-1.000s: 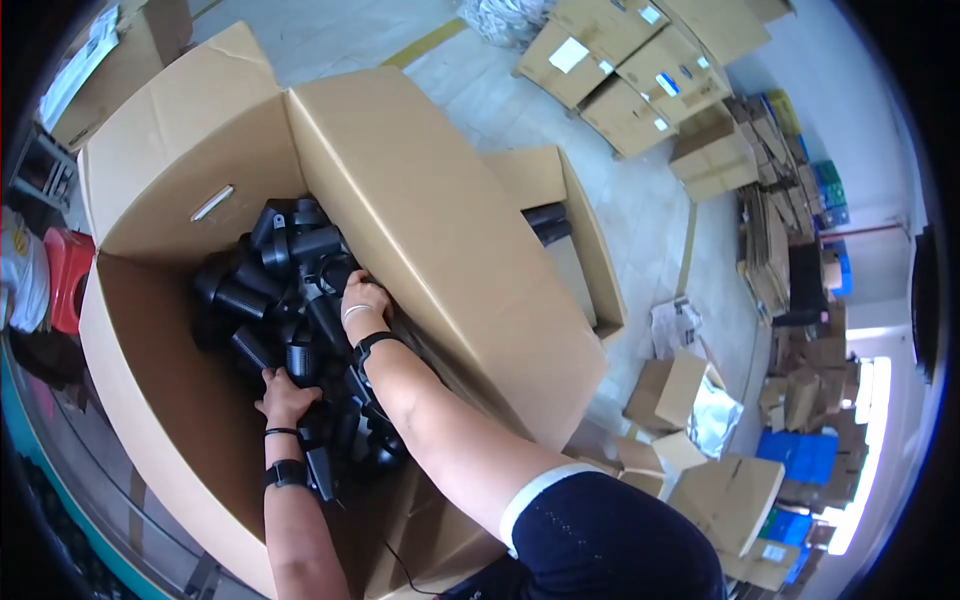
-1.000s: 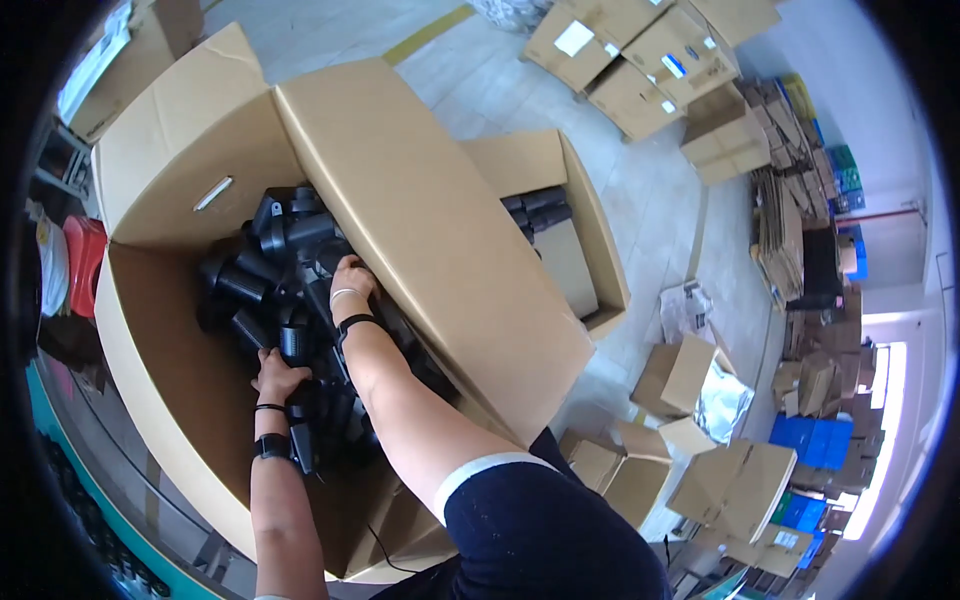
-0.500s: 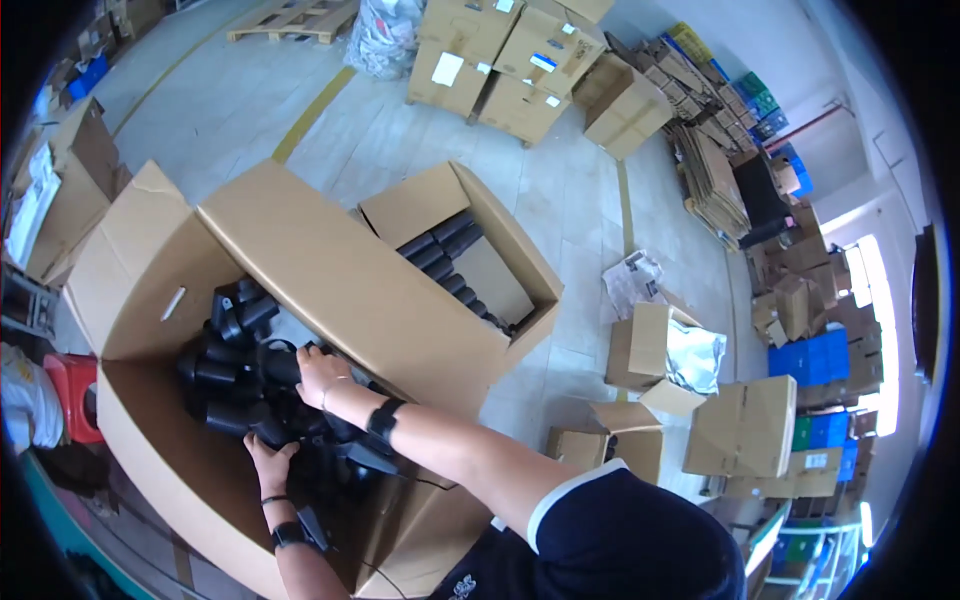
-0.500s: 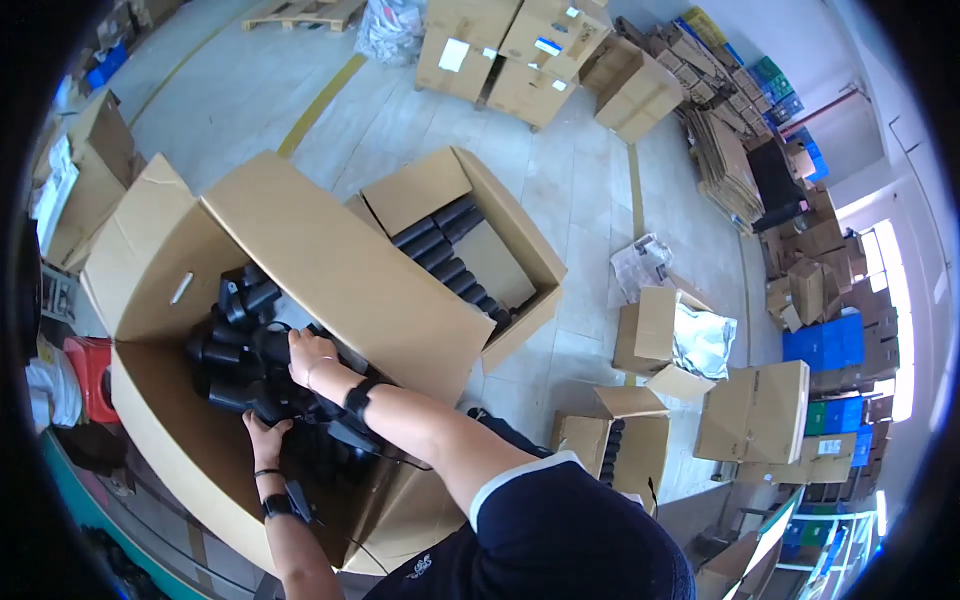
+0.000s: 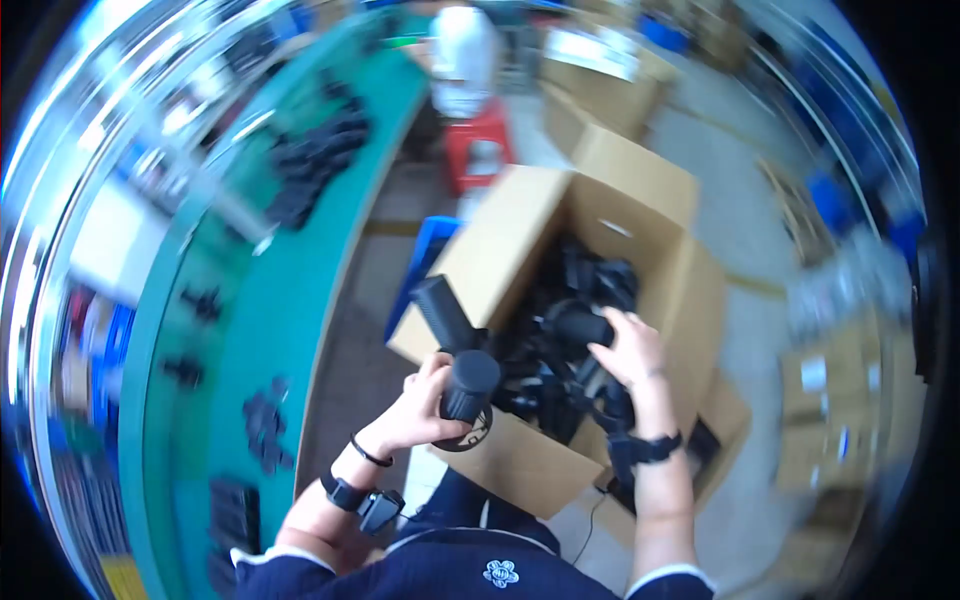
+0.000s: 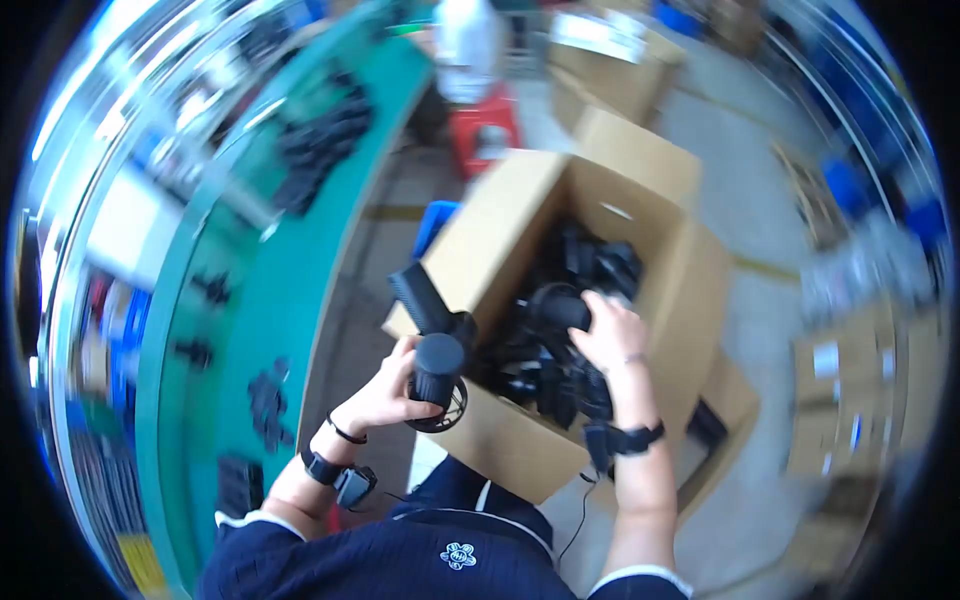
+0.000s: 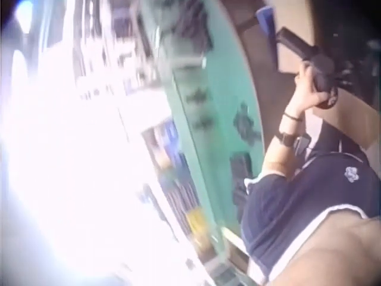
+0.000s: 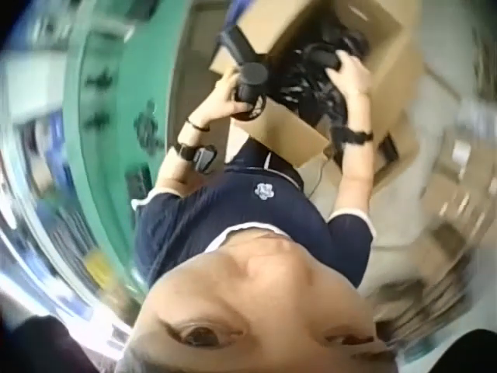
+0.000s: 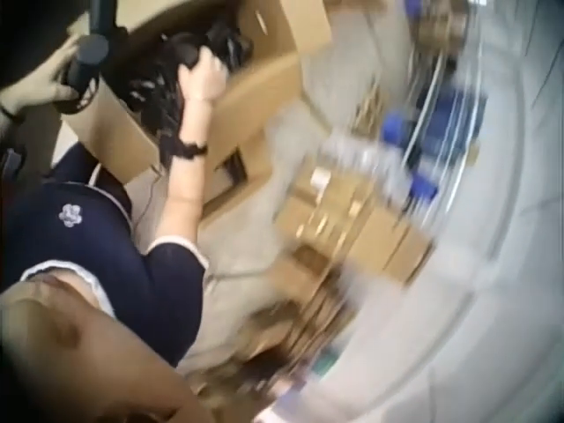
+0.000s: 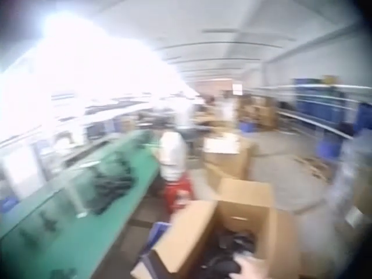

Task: Inspecting and assembling black plastic electronic components at a workstation.

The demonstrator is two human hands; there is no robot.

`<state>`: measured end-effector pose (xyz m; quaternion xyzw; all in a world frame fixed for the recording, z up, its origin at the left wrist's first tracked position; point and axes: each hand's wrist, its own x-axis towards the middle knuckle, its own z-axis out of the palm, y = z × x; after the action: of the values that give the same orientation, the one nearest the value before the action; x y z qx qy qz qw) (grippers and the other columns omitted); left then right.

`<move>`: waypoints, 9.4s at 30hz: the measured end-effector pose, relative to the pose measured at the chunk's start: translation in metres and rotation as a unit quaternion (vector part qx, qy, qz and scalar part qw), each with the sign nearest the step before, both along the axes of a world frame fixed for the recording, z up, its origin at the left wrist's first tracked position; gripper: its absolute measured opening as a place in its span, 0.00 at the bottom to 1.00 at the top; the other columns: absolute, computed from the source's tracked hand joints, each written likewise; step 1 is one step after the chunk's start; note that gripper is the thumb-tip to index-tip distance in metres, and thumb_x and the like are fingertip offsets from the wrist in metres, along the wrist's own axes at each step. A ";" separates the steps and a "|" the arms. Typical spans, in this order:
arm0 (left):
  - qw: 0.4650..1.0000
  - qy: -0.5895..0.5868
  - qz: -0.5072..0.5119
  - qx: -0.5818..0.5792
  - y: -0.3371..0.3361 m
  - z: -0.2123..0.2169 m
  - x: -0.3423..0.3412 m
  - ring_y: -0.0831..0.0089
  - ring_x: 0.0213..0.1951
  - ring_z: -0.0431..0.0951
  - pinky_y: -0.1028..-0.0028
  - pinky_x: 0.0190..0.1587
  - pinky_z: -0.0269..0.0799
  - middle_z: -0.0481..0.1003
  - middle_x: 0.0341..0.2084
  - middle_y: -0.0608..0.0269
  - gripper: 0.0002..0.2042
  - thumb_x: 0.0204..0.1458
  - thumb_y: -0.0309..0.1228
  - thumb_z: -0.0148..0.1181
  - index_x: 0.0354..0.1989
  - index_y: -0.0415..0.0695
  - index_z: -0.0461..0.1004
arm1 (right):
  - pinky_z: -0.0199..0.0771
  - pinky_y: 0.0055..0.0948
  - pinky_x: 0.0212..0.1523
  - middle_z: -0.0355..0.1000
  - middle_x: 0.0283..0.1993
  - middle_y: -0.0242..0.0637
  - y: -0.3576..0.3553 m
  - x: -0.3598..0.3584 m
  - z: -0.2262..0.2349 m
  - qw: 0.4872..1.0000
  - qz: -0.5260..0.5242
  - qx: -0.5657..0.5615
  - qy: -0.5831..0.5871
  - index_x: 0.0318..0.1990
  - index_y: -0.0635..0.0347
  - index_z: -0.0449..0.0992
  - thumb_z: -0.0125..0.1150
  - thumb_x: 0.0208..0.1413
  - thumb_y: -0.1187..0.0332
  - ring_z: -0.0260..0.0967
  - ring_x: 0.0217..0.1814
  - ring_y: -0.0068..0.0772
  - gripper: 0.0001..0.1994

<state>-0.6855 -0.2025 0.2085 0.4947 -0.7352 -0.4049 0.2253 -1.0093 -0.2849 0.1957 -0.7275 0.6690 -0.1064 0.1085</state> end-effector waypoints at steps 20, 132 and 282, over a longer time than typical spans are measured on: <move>0.899 -0.063 0.430 0.043 0.273 0.023 0.361 0.47 0.54 0.60 0.58 0.58 0.56 0.57 0.54 0.49 0.37 0.30 0.39 0.69 0.53 0.36 0.64 | 0.73 0.41 0.46 0.75 0.40 0.46 -0.061 0.653 0.037 0.889 0.418 -0.037 0.186 0.43 0.52 0.69 0.66 0.40 0.60 0.73 0.46 0.48 0.21; 0.311 0.483 0.819 0.009 0.282 -0.171 0.467 0.76 0.39 0.71 0.71 0.48 0.63 0.77 0.31 0.60 0.25 0.54 0.53 0.57 0.30 0.37 0.77 | 0.70 0.37 0.44 0.62 0.38 0.42 0.208 0.812 -0.083 0.528 0.830 0.178 -0.042 0.46 0.60 0.74 0.70 0.31 0.69 0.65 0.43 0.45 0.27; 0.419 0.410 0.739 -0.332 0.292 -0.075 0.494 0.71 0.50 0.70 0.68 0.53 0.68 0.66 0.46 0.59 0.37 0.42 0.28 0.72 0.59 0.42 0.53 | 0.65 0.33 0.58 0.59 0.54 0.37 0.178 0.811 -0.100 0.488 0.612 0.563 -0.265 0.58 0.56 0.52 0.65 0.33 0.83 0.61 0.58 0.31 0.40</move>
<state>-0.1913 0.0895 0.1331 0.5097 0.0161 0.0379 0.8593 -0.1980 -0.1065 0.0956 -0.6753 -0.0872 0.1987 0.7049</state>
